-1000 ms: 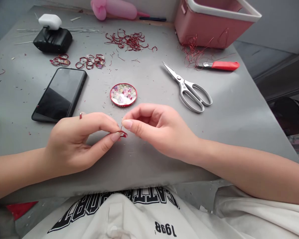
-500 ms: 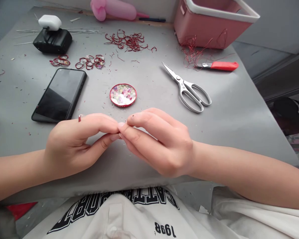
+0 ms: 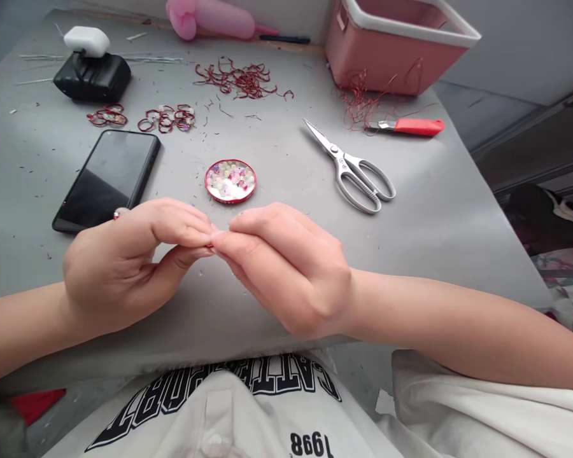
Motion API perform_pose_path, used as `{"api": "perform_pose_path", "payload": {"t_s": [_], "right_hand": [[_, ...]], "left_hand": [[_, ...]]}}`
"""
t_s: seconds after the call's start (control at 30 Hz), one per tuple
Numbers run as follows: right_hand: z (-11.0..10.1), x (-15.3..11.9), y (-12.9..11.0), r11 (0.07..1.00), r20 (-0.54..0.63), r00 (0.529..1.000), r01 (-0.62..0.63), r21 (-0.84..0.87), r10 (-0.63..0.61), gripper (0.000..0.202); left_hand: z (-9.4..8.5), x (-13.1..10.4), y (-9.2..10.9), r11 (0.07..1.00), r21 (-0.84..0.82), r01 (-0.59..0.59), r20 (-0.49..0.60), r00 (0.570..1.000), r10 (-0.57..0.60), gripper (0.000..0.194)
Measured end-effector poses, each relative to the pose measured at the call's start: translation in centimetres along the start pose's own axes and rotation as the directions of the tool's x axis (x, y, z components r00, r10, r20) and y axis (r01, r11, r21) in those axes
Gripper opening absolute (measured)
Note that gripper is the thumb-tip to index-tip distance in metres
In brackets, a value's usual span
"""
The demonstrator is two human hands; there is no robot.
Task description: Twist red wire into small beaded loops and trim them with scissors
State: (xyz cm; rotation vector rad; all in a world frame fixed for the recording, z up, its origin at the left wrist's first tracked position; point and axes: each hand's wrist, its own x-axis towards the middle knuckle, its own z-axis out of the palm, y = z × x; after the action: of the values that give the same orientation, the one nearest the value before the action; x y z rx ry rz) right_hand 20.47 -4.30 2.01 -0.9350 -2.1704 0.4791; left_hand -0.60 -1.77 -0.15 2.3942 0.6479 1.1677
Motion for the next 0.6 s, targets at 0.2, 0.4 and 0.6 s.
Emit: {"api": "perform_pose_path", "payload": {"t_s": [0.2,0.4,0.6], "right_hand": [[1.2,0.1,0.4,0.995,-0.093,0.995,0.051,0.084,-0.043,0.019],[0.9,0.8,1.7,0.833,0.252,0.946,-0.302,0.463,0.203,0.015],[0.5,1.3,2.4,0.668,0.395,0.904,-0.395,0.631,0.163,0.023]], "left_hand": [[0.2,-0.1,0.1,0.974,0.214,-0.074,0.033,0.997,0.068,0.010],[0.5,-0.1,0.1,0.983,0.186,0.008,0.044,0.999,-0.016,0.013],[0.4,0.0,0.8,0.979,0.057,0.193,0.083,0.977,-0.198,0.014]]}}
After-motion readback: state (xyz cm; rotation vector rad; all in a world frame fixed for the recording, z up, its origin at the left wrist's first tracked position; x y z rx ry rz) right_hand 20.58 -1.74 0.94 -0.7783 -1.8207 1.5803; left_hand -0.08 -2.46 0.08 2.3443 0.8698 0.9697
